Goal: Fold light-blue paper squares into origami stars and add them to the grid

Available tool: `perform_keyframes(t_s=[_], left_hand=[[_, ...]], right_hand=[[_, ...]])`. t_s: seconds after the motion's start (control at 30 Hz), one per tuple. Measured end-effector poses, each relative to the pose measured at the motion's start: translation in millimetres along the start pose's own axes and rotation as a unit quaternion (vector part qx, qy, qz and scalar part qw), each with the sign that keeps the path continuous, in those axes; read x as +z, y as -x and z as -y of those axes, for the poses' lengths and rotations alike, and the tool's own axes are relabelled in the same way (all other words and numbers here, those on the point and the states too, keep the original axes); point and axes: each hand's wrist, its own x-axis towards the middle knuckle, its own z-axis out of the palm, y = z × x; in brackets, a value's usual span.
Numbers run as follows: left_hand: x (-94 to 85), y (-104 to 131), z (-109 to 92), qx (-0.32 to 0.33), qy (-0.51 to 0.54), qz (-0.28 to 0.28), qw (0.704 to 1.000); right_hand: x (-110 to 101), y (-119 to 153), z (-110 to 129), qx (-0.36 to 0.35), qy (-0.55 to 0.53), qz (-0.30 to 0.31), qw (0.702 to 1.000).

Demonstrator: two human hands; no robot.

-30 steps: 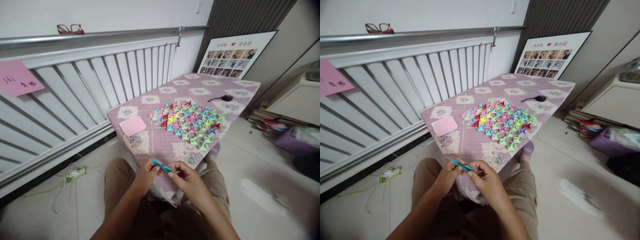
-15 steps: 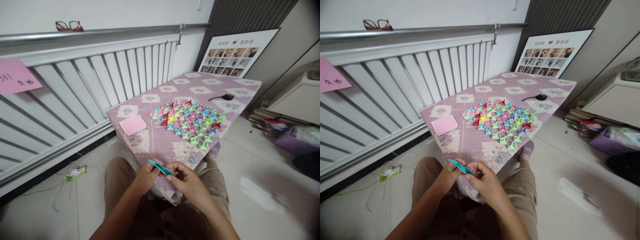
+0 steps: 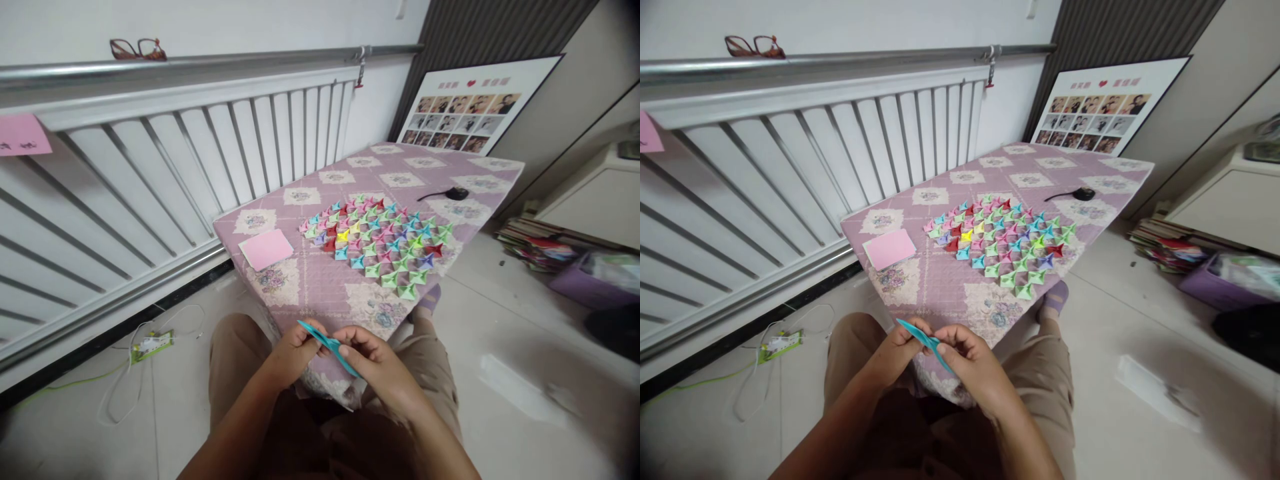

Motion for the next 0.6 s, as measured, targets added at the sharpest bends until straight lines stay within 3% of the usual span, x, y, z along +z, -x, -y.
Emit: perform_keyframes(t_s=[0.27, 0.47, 0.6], left_hand=[[-7.5, -1.4, 3.9, -0.009, -0.146, 0.022, 0.989], [-6.5, -1.2, 0.3, 0.004, -0.158, 0.038, 0.987], [-2.5, -2.7, -1.3, 0.033, -0.186, 0.012, 0.982]], right_hand=[[-0.4, 1.1, 7.6, -0.057, 0.203, -0.032, 0.977], [-0.8, -4.3, 4.9, -0.044, 0.196, -0.039, 0.979], [-2.8, -5.4, 0.2, -0.020, 0.179, -0.044, 0.983]])
